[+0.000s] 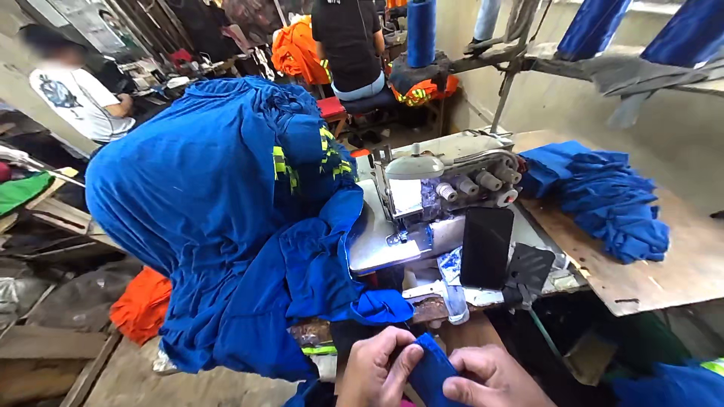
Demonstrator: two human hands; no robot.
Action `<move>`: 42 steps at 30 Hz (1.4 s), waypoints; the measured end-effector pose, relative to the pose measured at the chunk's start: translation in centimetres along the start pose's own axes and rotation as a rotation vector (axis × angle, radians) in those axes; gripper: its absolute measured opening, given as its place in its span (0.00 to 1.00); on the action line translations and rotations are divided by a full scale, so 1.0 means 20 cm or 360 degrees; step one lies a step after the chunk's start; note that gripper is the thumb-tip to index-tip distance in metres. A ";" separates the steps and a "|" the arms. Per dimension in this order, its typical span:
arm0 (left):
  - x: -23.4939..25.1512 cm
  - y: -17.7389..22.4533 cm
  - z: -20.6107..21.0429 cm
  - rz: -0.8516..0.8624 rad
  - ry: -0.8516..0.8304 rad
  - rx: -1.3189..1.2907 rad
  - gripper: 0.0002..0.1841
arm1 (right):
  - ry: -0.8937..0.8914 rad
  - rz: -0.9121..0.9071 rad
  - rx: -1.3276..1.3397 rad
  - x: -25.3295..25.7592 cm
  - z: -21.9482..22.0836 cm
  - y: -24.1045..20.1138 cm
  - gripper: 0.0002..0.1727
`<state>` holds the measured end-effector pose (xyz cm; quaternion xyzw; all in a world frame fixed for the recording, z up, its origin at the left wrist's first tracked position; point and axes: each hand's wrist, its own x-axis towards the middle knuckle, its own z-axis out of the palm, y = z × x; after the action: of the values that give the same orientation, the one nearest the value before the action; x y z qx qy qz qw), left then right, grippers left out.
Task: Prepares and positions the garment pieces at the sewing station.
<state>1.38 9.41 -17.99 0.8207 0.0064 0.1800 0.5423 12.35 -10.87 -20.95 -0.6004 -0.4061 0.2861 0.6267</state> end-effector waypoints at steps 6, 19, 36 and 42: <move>0.00 -0.04 -0.01 -0.0028 -0.0023 -0.0043 0.10 | -0.0137 -0.0106 0.0052 0.02 0.01 0.06 0.15; -0.14 0.01 0.18 -0.0004 0.0008 0.0613 0.08 | 0.0378 0.0076 0.0105 -0.04 0.12 0.04 0.12; -0.11 -0.10 0.08 -0.0188 -0.0268 -0.0477 0.05 | 0.0554 0.0252 0.0574 -0.07 0.17 0.07 0.02; -0.12 -0.11 0.11 -0.0022 -0.0217 -0.0212 0.06 | 0.0539 0.0218 0.0366 -0.06 0.18 0.07 0.03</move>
<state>0.31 7.78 -21.34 0.7931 -0.0367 0.1200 0.5961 8.90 -9.86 -22.76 -0.5908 -0.2179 0.2676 0.7294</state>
